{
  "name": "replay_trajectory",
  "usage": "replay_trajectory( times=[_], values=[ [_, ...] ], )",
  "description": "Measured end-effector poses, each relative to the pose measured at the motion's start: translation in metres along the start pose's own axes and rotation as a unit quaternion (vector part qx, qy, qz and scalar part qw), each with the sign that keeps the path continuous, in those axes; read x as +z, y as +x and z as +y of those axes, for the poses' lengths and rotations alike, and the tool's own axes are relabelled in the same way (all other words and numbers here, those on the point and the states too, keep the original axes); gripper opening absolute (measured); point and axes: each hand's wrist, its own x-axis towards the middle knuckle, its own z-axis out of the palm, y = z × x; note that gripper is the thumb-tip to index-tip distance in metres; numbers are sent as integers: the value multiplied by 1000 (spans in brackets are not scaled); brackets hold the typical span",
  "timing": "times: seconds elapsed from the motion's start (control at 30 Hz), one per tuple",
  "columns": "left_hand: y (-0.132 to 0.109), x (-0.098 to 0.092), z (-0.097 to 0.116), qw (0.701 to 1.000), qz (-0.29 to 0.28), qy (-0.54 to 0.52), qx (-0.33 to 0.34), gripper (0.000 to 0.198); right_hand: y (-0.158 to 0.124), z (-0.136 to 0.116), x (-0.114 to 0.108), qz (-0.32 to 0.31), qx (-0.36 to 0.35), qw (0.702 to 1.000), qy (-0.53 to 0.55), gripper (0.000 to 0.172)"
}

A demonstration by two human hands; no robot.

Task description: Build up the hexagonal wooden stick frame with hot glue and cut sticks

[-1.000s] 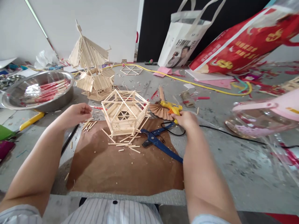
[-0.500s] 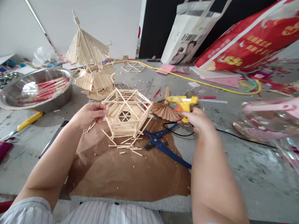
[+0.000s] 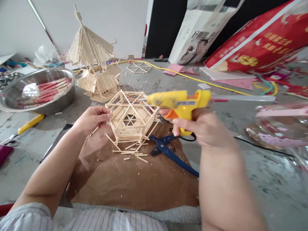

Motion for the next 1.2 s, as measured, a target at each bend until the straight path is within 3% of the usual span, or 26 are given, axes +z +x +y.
replay_trajectory(
  times=[0.2,0.43,0.7,1.2],
  values=[
    [0,2,0,1000,21,4,-6,18,-3,-1,27,-163,33,985,-40,32],
    [-2,5,2,1000,27,-9,-7,11,0,14,33,-221,25,972,-74,43],
    [-3,7,4,1000,25,-13,-4,8,0,14,38,-232,28,972,-30,35],
    [-3,7,3,1000,21,-19,5,9,-1,15,39,-222,61,972,-41,49]
  ],
)
